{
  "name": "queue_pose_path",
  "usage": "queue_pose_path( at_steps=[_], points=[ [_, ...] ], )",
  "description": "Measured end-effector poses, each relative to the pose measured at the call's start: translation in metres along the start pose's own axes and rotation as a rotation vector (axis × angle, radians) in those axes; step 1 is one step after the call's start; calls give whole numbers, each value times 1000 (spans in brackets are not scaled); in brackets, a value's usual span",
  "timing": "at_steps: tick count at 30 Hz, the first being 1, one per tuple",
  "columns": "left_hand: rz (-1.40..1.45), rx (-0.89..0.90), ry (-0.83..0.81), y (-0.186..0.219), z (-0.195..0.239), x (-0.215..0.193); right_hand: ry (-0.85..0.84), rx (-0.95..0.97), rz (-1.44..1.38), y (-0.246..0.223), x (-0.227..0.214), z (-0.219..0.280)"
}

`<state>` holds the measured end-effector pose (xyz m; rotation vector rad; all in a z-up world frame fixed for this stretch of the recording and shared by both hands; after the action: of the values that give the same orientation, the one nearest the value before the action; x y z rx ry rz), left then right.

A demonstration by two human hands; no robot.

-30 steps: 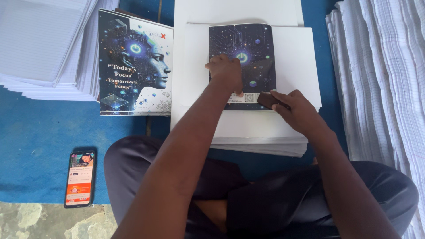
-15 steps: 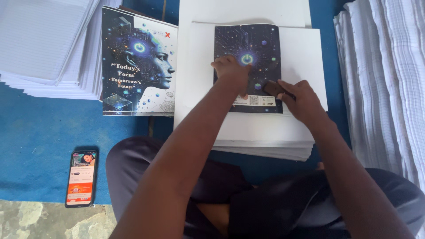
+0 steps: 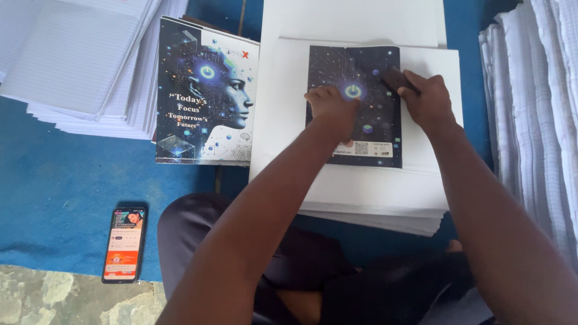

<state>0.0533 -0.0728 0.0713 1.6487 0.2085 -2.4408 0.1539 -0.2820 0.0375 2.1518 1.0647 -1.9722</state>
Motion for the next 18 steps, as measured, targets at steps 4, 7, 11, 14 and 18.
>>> queue_pose_path(
  at_steps=[4, 7, 11, 14, 18],
  points=[
    [-14, 3, 4, 0, -2, 2, 46, 31, -33, 2, 5, -26],
    [4, -4, 3, 0, -2, 2, 84, 108, -51, 6, 11, -40],
    [21, -3, 6, -1, -1, 2, 136, 166, 0, 8, 20, -55],
    [46, -5, 6, -3, -1, 3, 172, 197, 34, 10, 27, -64],
    [53, -9, -10, -4, -2, 2, 144, 187, 46, 20, 31, -77]
  ],
)
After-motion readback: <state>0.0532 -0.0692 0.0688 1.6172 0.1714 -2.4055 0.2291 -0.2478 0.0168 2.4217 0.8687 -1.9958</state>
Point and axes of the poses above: each hand's wrist, its own z-axis away from the middle knuckle, its own x-axis out of the palm, y = z × x, the point moved 3 cm from there along -z, towards the middle knuckle, and after that the axes turned 15 degrees about -x, right-handed, at the moved point
